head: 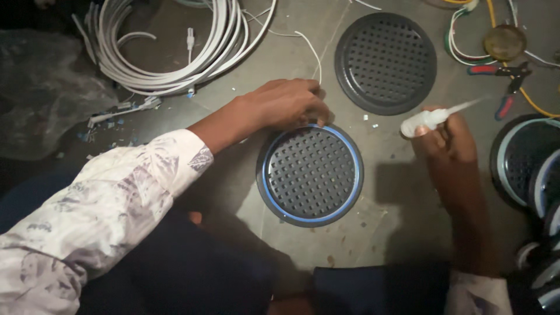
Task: The person sits on the floor and assembles circular LED light panels. They apply glue from a bottle along the edge of a perforated disc, press a flexible LED strip into place, and trim the strip with shears. The person repeats this process on multiple discs, stacking finished units to the side.
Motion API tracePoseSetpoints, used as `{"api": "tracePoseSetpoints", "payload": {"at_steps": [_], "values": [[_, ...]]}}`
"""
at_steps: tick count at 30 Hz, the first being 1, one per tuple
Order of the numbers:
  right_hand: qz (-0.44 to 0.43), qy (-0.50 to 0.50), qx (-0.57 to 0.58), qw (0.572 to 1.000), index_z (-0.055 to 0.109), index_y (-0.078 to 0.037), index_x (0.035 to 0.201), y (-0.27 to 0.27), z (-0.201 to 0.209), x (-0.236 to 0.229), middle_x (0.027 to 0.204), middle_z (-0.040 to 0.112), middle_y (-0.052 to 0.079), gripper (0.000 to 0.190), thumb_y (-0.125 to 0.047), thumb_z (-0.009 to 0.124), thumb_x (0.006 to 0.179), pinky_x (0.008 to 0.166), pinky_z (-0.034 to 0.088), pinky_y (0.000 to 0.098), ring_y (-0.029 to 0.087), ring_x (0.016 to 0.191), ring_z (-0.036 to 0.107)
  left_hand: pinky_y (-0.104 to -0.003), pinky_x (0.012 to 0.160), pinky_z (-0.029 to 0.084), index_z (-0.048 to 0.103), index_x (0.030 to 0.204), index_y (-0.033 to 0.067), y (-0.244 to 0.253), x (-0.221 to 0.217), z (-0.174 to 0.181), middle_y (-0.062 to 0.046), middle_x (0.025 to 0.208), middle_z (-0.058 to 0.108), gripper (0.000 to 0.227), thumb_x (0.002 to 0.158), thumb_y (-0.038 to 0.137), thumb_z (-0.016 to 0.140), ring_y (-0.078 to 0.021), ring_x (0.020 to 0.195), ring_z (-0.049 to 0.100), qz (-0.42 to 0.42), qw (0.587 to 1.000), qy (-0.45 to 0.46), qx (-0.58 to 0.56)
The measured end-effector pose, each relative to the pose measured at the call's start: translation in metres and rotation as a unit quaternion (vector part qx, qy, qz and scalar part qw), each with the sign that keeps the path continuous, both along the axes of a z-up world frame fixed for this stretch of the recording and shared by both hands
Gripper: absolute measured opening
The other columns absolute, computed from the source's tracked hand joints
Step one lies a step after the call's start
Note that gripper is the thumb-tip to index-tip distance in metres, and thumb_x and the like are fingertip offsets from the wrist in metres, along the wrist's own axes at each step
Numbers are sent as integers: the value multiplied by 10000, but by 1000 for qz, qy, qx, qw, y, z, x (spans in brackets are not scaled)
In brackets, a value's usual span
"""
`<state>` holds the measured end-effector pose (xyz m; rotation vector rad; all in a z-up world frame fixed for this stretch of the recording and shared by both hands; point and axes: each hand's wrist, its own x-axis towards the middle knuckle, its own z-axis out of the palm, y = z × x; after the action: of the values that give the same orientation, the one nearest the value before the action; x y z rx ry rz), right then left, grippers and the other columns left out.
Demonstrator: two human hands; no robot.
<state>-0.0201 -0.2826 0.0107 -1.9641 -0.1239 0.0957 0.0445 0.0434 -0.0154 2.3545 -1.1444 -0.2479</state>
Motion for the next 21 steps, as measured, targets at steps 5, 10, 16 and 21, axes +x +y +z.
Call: {"api": "tracePoseSetpoints", "payload": {"at_steps": [5,10,16,21], "values": [[63,-32,-67,995,542,-21,1397,9,13,-20,1250,661,129,356,-112,564,1054,950,526,334,193,1092,641,-469,843,532,761,1085,255,2,-1,-5,-104,1077,624,282,819,160,772,-329,1100,602,9,1000,2,6],[151,-207,-176,950,553,-27,1357,21,12,-39,1317,627,185,324,-101,613,1047,1023,505,413,316,1185,643,-482,865,526,785,1091,273,4,-1,-6,-150,1175,574,368,752,131,801,-377,1138,566,13,999,-21,-23],[178,-254,-232,922,562,-29,1310,32,4,-37,1250,636,196,318,-103,661,1016,1019,498,453,381,1157,628,-466,916,509,785,1066,274,5,2,-8,-146,1244,557,333,754,174,840,-364,1213,510,7,999,11,-43],[138,-255,-279,915,610,-60,1313,39,4,-39,1186,620,193,322,-74,705,1006,955,512,452,373,1110,631,-459,932,511,785,1068,300,9,5,-15,-157,1303,536,362,740,159,842,-381,1249,501,-5,998,4,-55]]}}
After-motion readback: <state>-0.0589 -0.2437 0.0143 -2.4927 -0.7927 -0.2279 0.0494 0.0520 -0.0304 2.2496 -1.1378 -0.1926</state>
